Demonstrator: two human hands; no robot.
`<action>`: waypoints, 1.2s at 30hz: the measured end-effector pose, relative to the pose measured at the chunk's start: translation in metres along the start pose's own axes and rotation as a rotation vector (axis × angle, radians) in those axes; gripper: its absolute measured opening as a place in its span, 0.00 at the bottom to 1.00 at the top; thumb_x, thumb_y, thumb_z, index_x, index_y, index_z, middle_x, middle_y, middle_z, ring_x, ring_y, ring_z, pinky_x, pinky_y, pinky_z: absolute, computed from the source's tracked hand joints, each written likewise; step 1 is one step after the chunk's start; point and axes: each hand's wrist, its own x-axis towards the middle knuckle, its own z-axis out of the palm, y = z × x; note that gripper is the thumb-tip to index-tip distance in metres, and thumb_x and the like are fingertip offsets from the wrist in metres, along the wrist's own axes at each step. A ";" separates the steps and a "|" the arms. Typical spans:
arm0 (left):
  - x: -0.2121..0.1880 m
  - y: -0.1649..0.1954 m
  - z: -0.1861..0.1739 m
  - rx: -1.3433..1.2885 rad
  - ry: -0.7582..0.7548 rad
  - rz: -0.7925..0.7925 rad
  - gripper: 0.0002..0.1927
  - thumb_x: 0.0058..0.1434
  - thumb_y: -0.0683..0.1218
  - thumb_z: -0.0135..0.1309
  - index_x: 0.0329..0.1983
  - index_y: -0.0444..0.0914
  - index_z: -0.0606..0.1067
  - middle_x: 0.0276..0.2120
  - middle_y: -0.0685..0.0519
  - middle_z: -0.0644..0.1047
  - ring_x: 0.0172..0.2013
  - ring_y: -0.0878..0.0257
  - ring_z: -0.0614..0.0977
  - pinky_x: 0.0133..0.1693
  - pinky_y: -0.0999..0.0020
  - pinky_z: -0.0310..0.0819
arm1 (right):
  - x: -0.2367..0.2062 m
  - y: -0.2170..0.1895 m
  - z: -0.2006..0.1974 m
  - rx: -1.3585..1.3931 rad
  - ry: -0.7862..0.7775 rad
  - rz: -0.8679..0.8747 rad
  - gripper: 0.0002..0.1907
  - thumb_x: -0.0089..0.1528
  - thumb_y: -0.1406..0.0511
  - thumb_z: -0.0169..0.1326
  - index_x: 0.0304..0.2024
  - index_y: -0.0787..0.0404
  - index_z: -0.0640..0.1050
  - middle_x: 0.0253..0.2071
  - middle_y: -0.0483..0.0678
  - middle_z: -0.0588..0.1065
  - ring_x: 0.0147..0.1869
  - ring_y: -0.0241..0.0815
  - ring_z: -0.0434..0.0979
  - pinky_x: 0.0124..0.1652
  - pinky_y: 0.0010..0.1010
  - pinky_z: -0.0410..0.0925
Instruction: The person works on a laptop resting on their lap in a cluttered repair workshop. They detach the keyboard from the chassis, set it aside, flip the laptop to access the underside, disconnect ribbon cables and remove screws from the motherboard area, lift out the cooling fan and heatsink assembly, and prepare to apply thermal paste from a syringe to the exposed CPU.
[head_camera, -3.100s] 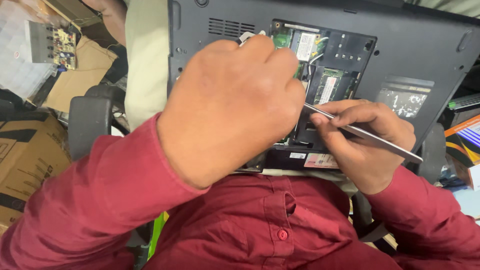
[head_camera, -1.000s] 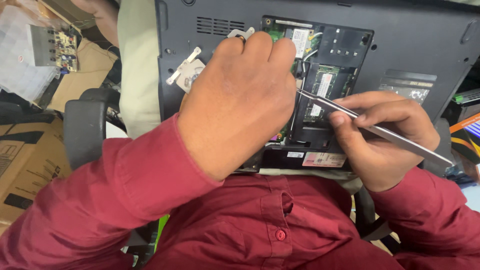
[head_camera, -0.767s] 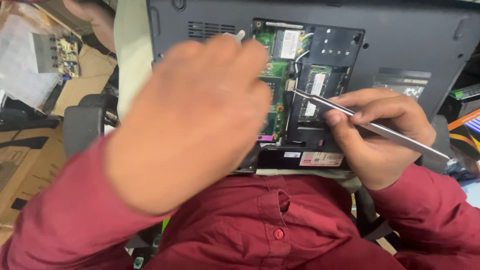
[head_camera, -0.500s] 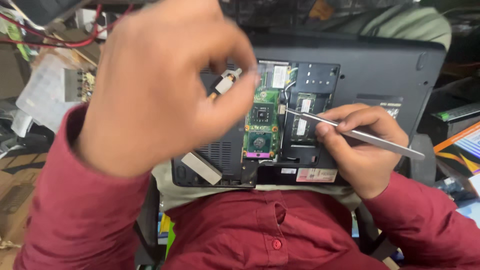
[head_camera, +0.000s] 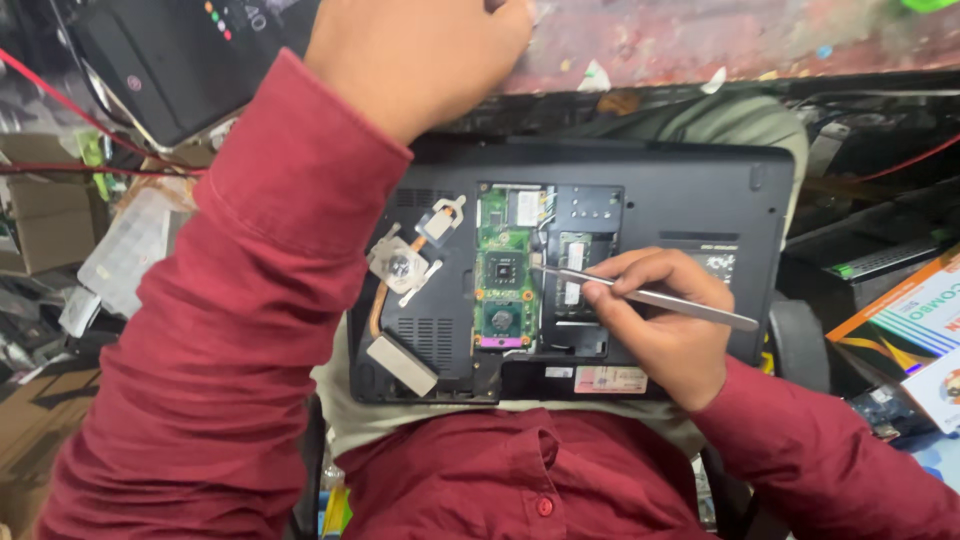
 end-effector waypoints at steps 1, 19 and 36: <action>-0.002 0.002 -0.001 0.009 0.040 -0.022 0.13 0.64 0.51 0.55 0.31 0.39 0.83 0.23 0.44 0.80 0.22 0.45 0.80 0.25 0.50 0.74 | 0.001 0.000 -0.001 -0.007 -0.003 -0.008 0.11 0.61 0.76 0.63 0.36 0.64 0.72 0.43 0.53 0.80 0.45 0.35 0.81 0.44 0.25 0.75; -0.013 0.029 -0.064 -0.059 0.114 -0.114 0.11 0.55 0.49 0.68 0.27 0.38 0.80 0.32 0.43 0.78 0.33 0.43 0.81 0.35 0.49 0.75 | 0.051 -0.084 -0.042 -0.555 0.219 -0.561 0.05 0.68 0.72 0.57 0.47 0.63 0.77 0.45 0.53 0.77 0.53 0.49 0.80 0.50 0.34 0.73; -0.099 0.029 -0.096 -0.339 0.343 -0.079 0.04 0.63 0.39 0.60 0.41 0.37 0.80 0.33 0.46 0.77 0.34 0.47 0.81 0.34 0.56 0.73 | 0.131 -0.098 -0.002 -1.272 0.259 -0.854 0.13 0.64 0.71 0.57 0.50 0.57 0.83 0.48 0.43 0.80 0.49 0.44 0.78 0.47 0.37 0.70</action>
